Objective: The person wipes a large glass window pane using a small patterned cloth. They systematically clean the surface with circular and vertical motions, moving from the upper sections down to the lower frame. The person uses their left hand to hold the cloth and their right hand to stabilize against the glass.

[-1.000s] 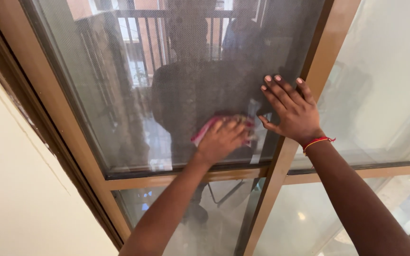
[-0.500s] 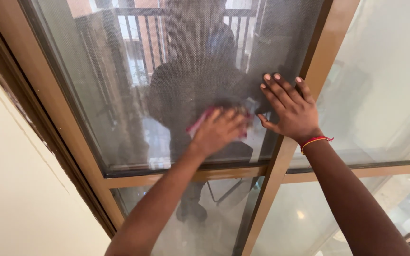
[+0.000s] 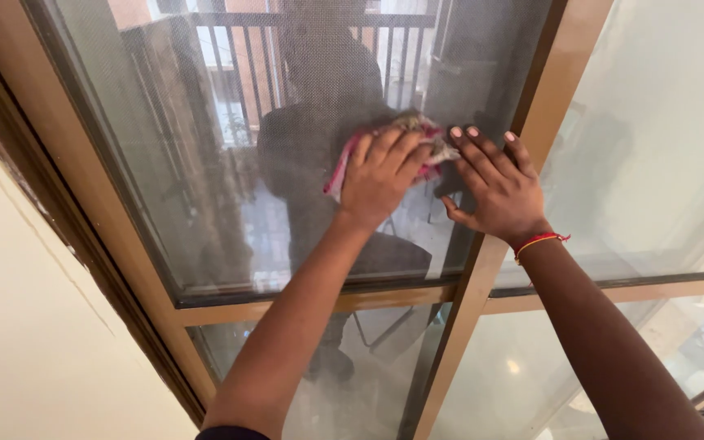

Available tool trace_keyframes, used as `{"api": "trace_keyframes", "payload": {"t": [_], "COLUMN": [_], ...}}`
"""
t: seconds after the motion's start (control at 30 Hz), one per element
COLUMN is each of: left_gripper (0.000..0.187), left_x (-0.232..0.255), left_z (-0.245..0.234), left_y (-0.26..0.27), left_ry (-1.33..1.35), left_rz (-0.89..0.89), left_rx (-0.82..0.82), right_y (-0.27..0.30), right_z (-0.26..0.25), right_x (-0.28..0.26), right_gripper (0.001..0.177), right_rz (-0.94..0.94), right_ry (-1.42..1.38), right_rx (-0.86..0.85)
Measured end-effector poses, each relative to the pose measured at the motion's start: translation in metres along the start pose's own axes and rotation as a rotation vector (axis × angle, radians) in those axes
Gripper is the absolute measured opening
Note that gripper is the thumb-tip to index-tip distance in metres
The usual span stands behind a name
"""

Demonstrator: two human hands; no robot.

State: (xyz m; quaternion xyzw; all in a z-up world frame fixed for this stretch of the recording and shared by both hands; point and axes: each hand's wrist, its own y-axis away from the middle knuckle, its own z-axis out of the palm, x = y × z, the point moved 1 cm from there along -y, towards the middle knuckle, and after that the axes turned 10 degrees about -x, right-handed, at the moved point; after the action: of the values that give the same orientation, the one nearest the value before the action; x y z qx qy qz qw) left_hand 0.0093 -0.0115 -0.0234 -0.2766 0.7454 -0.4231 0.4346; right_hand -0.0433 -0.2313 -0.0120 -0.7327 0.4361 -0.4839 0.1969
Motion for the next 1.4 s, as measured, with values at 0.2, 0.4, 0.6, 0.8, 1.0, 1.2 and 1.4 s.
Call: {"api": "trace_keyframes", "payload": {"t": [0.2,0.4,0.6,0.8,1.0,1.2,1.4], "left_gripper": [0.032,0.028,0.032,0.035,0.033,0.022,0.024], "left_x": [0.041,0.086,0.086,0.055,0.015,0.012,0.028], "left_z": [0.042,0.065,0.048,0.026,-0.01,-0.018,-0.005], "left_y": [0.068,0.124,0.151,0.155,0.12,0.079,0.09], "left_ry": [-0.087,0.065,-0.075,0.015,-0.035,0.048,0.03], "left_rz": [0.049,0.214,0.443,0.52,0.415,0.181,0.131], "left_rx": [-0.168,-0.31,-0.246,-0.342,-0.374,-0.17,-0.086], "right_y": [0.0,-0.001,-0.001,-0.001,-0.002,-0.001,0.002], "right_z": [-0.007,-0.005,-0.007,-0.008,-0.009,-0.01,-0.002], "right_x": [-0.002,-0.003,-0.001,-0.002,-0.004,-0.004,-0.008], "right_gripper": [0.087,0.065,0.065,0.062,0.062,0.063,0.065], "right_rz": [0.001,0.005,-0.008,-0.012,0.007,0.01,0.036], "right_ry": [0.045,0.027,0.021,-0.001,-0.021,0.004,0.059], "right_rx": [-0.035,0.016,0.015,0.051,0.064,0.063,0.018]}}
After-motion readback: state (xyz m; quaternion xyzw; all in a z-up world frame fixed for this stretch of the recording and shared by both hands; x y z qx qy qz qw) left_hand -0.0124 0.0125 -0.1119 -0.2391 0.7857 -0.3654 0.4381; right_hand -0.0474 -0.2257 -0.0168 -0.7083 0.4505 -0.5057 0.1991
